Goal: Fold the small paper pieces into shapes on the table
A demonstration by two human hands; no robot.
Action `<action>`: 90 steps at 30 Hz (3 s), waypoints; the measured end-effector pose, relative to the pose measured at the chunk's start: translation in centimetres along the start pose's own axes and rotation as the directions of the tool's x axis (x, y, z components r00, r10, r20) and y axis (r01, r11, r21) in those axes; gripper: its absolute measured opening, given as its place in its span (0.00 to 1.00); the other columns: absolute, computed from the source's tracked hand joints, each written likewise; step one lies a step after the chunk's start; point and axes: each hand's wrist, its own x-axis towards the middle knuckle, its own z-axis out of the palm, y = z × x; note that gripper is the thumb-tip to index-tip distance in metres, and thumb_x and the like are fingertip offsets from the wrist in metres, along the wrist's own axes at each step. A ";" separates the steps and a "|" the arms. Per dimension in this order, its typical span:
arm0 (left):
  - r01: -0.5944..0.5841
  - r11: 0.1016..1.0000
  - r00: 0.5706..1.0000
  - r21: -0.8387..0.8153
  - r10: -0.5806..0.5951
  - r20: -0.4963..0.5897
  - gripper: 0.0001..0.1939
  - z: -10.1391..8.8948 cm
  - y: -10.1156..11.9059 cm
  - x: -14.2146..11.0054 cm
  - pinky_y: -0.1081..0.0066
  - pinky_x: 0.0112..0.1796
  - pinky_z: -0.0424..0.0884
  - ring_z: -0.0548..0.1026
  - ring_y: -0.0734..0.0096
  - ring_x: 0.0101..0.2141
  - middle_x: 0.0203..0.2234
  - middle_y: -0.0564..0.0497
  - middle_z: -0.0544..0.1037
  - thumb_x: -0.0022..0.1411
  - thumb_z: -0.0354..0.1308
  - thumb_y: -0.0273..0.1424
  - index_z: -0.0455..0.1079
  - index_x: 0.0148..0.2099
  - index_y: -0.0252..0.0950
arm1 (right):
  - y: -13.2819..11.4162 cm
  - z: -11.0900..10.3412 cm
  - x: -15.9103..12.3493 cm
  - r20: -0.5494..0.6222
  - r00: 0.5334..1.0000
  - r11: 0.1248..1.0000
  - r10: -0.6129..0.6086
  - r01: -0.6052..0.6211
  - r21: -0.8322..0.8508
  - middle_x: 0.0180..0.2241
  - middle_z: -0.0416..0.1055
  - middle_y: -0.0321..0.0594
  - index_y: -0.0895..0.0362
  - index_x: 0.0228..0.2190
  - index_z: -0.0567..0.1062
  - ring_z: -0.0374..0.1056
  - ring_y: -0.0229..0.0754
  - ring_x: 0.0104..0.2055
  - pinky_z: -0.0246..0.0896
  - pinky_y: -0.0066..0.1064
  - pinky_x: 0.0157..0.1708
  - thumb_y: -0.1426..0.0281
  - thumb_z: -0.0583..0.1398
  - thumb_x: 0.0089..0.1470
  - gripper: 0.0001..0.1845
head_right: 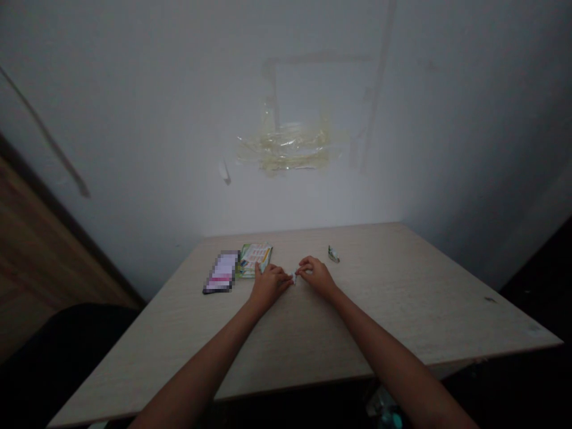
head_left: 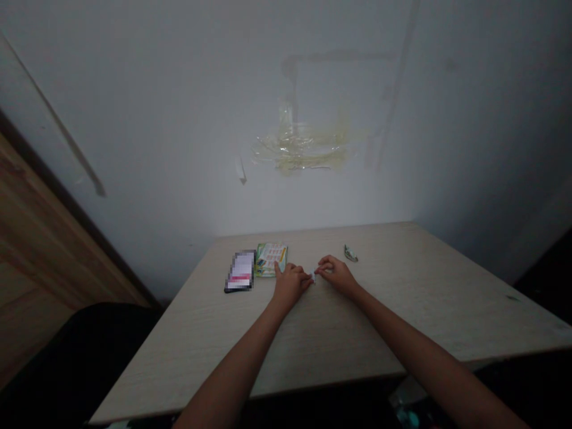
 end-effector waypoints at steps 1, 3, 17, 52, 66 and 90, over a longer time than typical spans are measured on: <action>0.000 1.000 1.000 -0.001 0.000 0.002 0.11 0.0 0.0 0.0 0.30 0.57 0.35 0.67 0.60 0.48 0.39 0.52 0.79 0.63 0.56 0.43 0.76 0.45 0.51 | 0.0 0.0 0.0 0.011 1.000 1.000 -0.002 0.002 -0.001 0.31 0.79 0.37 0.54 0.36 0.68 0.75 0.42 0.40 0.62 0.36 0.47 0.69 0.60 0.49 0.09; 0.001 1.000 1.000 0.000 -0.001 0.006 0.11 -0.1 0.1 0.0 0.31 0.57 0.35 0.68 0.59 0.48 0.39 0.52 0.79 0.63 0.56 0.42 0.77 0.44 0.51 | 0.0 0.0 0.0 0.026 1.000 1.000 0.000 0.000 -0.011 0.32 0.79 0.37 0.55 0.35 0.68 0.75 0.43 0.40 0.62 0.36 0.47 0.69 0.60 0.49 0.09; -0.005 1.000 1.000 0.000 0.005 0.006 0.11 -0.1 0.0 0.0 0.32 0.57 0.34 0.67 0.59 0.49 0.40 0.53 0.79 0.63 0.55 0.43 0.77 0.43 0.50 | 0.0 0.1 0.2 -0.009 0.998 0.967 -0.062 0.058 -0.249 0.30 0.78 0.37 0.55 0.32 0.73 0.71 0.44 0.41 0.58 0.35 0.46 0.69 0.62 0.49 0.05; -0.010 1.000 1.000 0.011 0.010 0.004 0.13 -0.7 0.9 -1.0 0.31 0.58 0.31 0.68 0.59 0.51 0.42 0.51 0.78 0.67 0.50 0.39 0.73 0.50 0.51 | 1.3 0.1 0.5 -0.037 0.996 0.995 0.078 -0.075 0.073 0.31 0.79 0.39 0.55 0.33 0.69 0.76 0.44 0.38 0.66 0.36 0.43 0.65 0.61 0.50 0.09; -0.019 1.000 1.000 0.004 0.019 0.013 0.15 -0.9 0.9 -1.1 0.30 0.57 0.30 0.67 0.58 0.52 0.43 0.50 0.78 0.67 0.49 0.40 0.73 0.51 0.50 | 0.2 0.2 0.4 -0.006 0.999 0.978 -0.048 0.045 -0.204 0.31 0.79 0.36 0.54 0.33 0.72 0.71 0.44 0.43 0.57 0.36 0.48 0.68 0.61 0.51 0.05; -0.041 0.997 0.999 0.070 0.042 -0.021 0.14 -0.7 0.9 -1.3 0.27 0.56 0.36 0.68 0.58 0.53 0.43 0.53 0.79 0.67 0.49 0.40 0.72 0.50 0.51 | 0.8 1.1 1.5 -0.096 0.994 0.986 0.061 -0.075 -0.152 0.31 0.79 0.38 0.54 0.31 0.72 0.75 0.43 0.39 0.63 0.34 0.44 0.66 0.63 0.50 0.06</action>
